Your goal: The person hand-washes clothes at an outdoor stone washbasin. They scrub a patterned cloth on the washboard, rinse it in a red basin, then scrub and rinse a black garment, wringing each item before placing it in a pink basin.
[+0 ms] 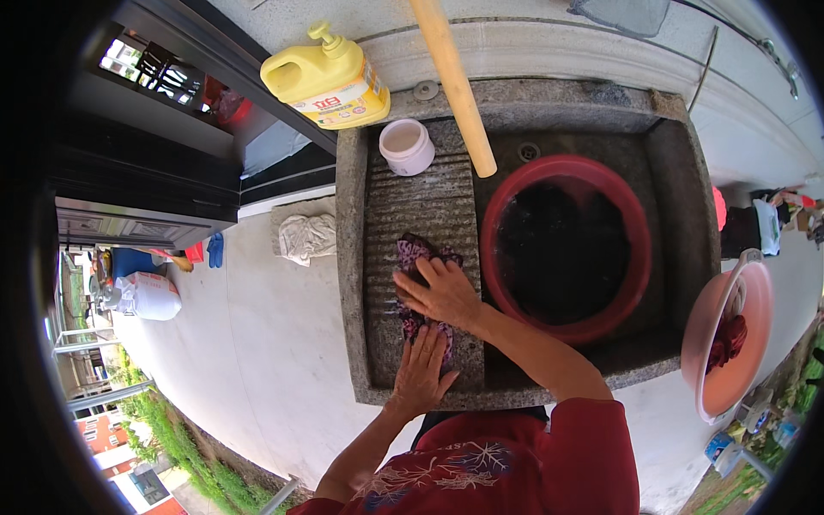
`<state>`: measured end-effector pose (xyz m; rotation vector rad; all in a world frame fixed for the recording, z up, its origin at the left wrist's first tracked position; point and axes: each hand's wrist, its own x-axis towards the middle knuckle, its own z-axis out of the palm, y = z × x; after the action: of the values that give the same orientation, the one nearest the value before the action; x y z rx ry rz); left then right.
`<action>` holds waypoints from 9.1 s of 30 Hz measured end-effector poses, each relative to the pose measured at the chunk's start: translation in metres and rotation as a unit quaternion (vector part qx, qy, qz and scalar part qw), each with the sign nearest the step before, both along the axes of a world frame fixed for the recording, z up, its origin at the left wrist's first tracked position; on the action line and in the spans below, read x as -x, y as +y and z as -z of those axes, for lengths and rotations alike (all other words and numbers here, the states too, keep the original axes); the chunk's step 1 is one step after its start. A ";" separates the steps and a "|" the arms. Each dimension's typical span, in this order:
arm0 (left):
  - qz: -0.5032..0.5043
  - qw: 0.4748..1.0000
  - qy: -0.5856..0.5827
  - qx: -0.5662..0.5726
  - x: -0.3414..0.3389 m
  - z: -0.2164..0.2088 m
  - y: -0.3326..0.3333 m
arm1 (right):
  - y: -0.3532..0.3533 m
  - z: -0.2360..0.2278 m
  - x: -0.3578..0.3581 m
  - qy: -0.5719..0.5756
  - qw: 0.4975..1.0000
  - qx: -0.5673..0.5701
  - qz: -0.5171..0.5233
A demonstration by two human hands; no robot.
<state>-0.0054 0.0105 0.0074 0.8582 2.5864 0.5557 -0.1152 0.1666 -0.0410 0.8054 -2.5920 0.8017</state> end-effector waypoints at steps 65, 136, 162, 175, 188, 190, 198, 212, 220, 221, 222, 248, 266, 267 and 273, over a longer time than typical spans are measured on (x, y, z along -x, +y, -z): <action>-0.373 0.666 -0.295 -0.574 0.077 0.047 -0.044 | 0.061 -0.049 0.011 -0.382 0.651 0.644 0.125; -0.170 0.973 0.040 -0.148 0.008 -0.012 -0.031 | 0.003 0.034 0.037 -0.034 0.990 -0.079 0.110; -0.298 0.939 0.154 -0.073 0.048 0.075 0.041 | -0.002 0.012 -0.049 -0.101 0.976 0.098 0.168; -0.300 0.943 0.107 -0.100 0.094 0.086 0.019 | -0.017 0.006 -0.019 -0.113 0.962 0.128 0.213; -0.324 0.925 -0.033 -0.197 0.136 0.086 0.020 | -0.026 0.021 0.016 -0.124 0.922 0.196 0.311; -0.195 0.964 0.163 -0.083 0.081 0.060 0.028 | -0.035 0.013 -0.032 -0.063 0.940 0.147 0.301; -0.213 0.958 0.174 -0.083 0.203 0.077 0.051 | -0.009 0.022 0.084 -0.035 0.926 0.049 0.373; -0.209 0.920 0.306 -0.126 0.210 0.077 0.054 | -0.014 0.023 0.080 0.042 0.928 0.056 0.365; -0.159 0.964 0.170 -0.128 0.111 0.066 0.022 | -0.033 0.010 -0.022 -0.089 0.950 0.018 0.298; -0.153 0.962 0.192 -0.122 0.130 0.065 0.029 | -0.025 0.017 -0.003 -0.093 0.949 0.008 0.300; -0.142 0.958 0.218 -0.119 0.163 0.062 0.041 | -0.015 0.026 0.029 -0.091 0.948 -0.003 0.305; -0.118 0.970 0.171 -0.127 0.109 0.073 0.019 | -0.035 0.011 -0.024 -0.075 0.945 0.070 0.311; -0.197 0.945 0.256 -0.061 0.194 0.074 0.048 | -0.015 0.031 0.060 -0.031 0.931 0.012 0.363; -0.226 0.939 0.253 -0.058 0.208 0.077 0.052 | -0.014 0.030 0.076 -0.043 0.919 0.062 0.386; -0.249 0.942 0.210 -0.086 0.200 0.091 0.037 | 0.002 0.025 0.064 -0.068 0.920 0.155 0.354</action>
<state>-0.2054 0.0476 -0.0832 0.3838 3.2131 0.8201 -0.1791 0.1689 -0.0663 -0.2880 -2.4802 0.9992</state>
